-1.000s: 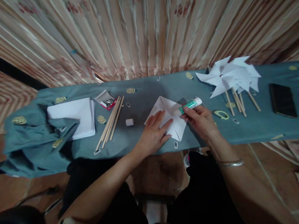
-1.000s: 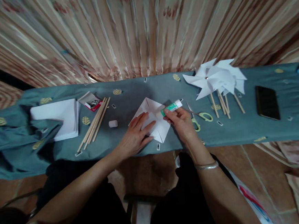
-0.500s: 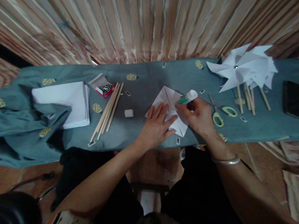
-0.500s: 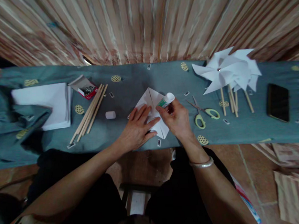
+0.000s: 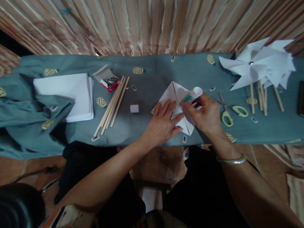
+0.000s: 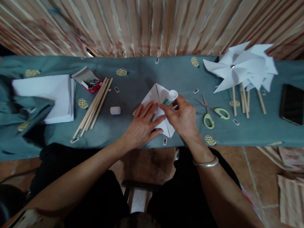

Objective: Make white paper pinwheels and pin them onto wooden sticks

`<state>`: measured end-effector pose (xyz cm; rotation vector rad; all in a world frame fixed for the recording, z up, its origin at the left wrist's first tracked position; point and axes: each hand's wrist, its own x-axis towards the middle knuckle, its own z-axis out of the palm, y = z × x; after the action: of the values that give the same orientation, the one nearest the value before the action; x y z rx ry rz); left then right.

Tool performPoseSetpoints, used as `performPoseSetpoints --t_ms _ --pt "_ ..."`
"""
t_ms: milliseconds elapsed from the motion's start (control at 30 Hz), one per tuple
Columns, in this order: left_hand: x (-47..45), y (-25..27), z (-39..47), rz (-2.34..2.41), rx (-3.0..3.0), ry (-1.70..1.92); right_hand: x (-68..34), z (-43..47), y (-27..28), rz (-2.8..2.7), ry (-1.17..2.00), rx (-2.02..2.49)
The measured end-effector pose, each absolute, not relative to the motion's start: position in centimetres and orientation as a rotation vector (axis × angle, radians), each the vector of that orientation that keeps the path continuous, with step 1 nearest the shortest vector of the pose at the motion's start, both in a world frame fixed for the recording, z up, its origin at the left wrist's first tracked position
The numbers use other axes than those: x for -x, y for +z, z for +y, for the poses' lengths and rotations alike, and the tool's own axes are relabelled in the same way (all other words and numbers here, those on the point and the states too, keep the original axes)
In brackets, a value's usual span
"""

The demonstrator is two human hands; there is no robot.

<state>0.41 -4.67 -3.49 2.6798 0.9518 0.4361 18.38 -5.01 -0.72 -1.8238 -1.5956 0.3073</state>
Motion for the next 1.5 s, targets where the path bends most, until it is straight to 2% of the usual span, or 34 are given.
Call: performPoseSetpoints --t_ms 1500 --pt "-0.5 -3.2 -4.7 0.967 -2.680 0.397 -18.9 -5.2 0.1 -1.881 0.329 1.734"
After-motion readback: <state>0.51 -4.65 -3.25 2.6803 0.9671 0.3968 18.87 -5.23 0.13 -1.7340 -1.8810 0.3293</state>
